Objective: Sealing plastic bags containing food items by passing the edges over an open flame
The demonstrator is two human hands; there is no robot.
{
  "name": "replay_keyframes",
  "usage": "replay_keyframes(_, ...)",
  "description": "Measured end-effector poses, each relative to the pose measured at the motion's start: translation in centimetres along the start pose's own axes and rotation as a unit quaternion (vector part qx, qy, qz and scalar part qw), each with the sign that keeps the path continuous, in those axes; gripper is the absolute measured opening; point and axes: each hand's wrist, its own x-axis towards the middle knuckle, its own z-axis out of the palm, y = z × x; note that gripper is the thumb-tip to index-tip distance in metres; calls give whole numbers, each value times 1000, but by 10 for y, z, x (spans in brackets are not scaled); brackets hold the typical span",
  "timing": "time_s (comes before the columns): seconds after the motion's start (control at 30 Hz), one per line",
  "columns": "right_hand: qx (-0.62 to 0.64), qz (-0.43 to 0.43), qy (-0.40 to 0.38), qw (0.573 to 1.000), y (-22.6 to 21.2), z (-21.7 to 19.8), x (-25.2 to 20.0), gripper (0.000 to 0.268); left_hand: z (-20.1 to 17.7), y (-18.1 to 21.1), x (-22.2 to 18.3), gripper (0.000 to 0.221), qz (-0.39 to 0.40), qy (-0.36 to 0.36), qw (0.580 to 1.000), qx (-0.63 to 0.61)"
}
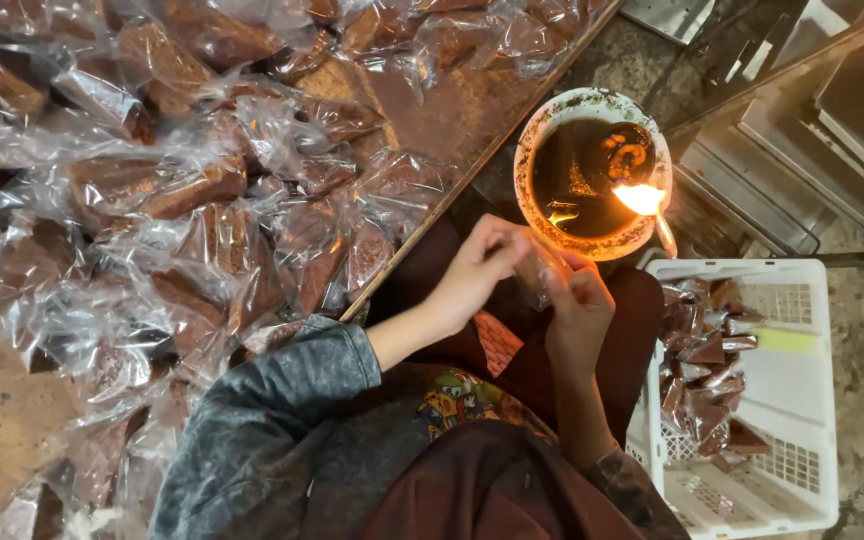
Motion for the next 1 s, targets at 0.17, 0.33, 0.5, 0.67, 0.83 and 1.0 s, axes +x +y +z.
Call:
replay_keyframes(0.17,172,152,67,971,51,-52,10,28,4,-23,-8,39,65,-56,985,152)
replay_keyframes(0.33,541,271,-23,796,27,-109,22,12,-2,-30,-12,45,53,-173,949,256)
replay_keyframes(0.5,887,137,-62,437,55,-175,14,52,-9,23,-1,42,122,-172,933,290)
replay_keyframes(0.67,592,203,150,766,102,-200,7,31,-27,118,54,15,399,18,777,487)
replay_keyframes(0.83,543,224,130,799,109,-184,5,35,-122,131,190,41,346,214,527,746)
replay_keyframes(1.0,565,244,145,775,110,-184,-3,27,-158,122,215,65,248,304,332,858)
